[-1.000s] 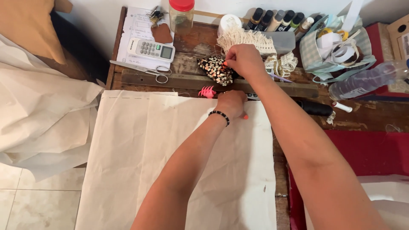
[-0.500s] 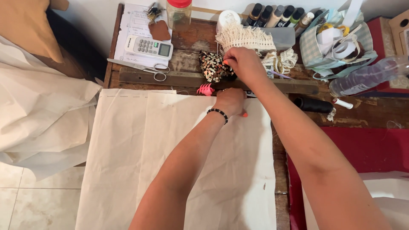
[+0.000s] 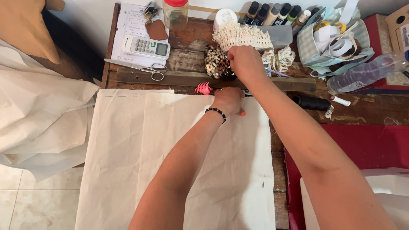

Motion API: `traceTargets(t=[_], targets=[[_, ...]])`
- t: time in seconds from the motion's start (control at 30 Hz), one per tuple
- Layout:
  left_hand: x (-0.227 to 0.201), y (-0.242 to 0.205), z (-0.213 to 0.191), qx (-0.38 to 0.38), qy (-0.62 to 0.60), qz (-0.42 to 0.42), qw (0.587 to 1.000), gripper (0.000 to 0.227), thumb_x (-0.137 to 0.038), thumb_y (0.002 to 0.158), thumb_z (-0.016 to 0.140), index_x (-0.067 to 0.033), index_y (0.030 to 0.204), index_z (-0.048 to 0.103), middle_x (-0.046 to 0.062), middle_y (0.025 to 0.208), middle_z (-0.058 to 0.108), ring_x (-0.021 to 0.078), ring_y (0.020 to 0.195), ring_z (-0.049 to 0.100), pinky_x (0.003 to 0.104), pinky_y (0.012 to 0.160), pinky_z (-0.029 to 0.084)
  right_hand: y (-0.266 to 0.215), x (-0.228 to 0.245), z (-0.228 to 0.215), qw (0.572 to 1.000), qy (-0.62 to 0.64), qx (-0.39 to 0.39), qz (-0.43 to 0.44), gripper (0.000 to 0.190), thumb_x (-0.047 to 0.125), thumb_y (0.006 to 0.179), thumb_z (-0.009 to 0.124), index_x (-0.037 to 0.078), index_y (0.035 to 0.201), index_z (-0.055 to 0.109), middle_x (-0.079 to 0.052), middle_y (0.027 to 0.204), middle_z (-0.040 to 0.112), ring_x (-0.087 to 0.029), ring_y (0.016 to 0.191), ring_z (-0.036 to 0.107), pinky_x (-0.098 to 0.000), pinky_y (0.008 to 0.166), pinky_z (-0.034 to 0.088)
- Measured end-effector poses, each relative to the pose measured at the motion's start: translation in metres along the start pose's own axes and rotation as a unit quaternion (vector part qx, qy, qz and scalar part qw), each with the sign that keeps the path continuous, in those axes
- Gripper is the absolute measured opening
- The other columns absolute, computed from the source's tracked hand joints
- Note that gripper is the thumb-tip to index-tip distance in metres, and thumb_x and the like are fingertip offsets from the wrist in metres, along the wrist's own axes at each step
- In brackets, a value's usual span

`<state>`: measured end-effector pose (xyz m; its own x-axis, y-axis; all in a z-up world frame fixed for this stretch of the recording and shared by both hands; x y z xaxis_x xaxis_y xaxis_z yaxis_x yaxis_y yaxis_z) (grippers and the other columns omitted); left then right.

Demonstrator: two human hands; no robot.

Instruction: Aligning two layers of fabric on a workbench and securing them together with pins in preparation for sewing.

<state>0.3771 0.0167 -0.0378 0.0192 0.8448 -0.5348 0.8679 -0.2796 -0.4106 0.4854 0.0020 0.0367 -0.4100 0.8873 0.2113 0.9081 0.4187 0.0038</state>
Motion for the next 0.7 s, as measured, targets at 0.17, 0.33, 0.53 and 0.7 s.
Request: traceTargets(t=[0.17, 0.33, 0.53, 0.7], targets=[[0.0, 0.0, 0.001, -0.001, -0.001, -0.007, 1.0, 0.07, -0.034, 0.074, 0.09, -0.0278, 0.139, 0.065, 0.011, 0.127, 0.072, 0.0371, 0.126, 0.062, 0.051, 0.104, 0.042, 0.016, -0.018, 0.022, 0.999, -0.042, 0.009, 0.026, 0.011, 0.012, 0.087, 0.073, 0.021, 0.088, 0.079, -0.011, 0.08, 0.073, -0.039, 0.083, 0.075, -0.0488, 0.073, 0.062], [-0.004, -0.006, -0.006, 0.057, 0.047, -0.028, 0.997, 0.051, -0.039, 0.073, 0.086, -0.0255, 0.118, 0.067, -0.003, 0.113, 0.071, 0.0244, 0.116, 0.062, 0.042, 0.096, 0.042, 0.003, 0.021, -0.001, 0.98, -0.178, 0.09, -0.007, 0.045, -0.018, 0.074, 0.064, 0.015, 0.096, 0.083, -0.012, 0.091, 0.07, -0.037, 0.084, 0.069, -0.0447, 0.068, 0.06], [-0.004, -0.003, -0.004, 0.054, 0.044, -0.03, 0.997, 0.061, -0.039, 0.071, 0.088, -0.0258, 0.126, 0.065, -0.001, 0.117, 0.07, 0.025, 0.12, 0.06, 0.044, 0.1, 0.04, -0.005, 0.021, -0.008, 0.988, -0.125, 0.088, -0.014, 0.036, -0.015, 0.081, 0.063, 0.01, 0.104, 0.076, -0.012, 0.088, 0.07, -0.034, 0.075, 0.067, -0.0433, 0.063, 0.053], [-0.004, -0.005, -0.005, 0.057, 0.049, -0.028, 0.997, 0.054, -0.039, 0.073, 0.087, -0.0248, 0.12, 0.066, -0.003, 0.113, 0.071, 0.0244, 0.114, 0.063, 0.044, 0.097, 0.042, -0.003, 0.025, -0.003, 0.976, -0.19, 0.09, -0.051, 0.036, -0.015, 0.078, 0.06, 0.01, 0.1, 0.075, -0.013, 0.084, 0.068, -0.035, 0.074, 0.067, -0.0446, 0.062, 0.055]])
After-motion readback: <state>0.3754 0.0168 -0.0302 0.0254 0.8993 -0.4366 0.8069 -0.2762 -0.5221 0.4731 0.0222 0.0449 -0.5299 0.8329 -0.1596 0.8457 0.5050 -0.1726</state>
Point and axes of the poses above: each hand's wrist, its own y-axis towards the middle knuckle, its own z-axis out of the palm, x = y × z, the point moved 8 cm from there along y, towards the middle knuckle
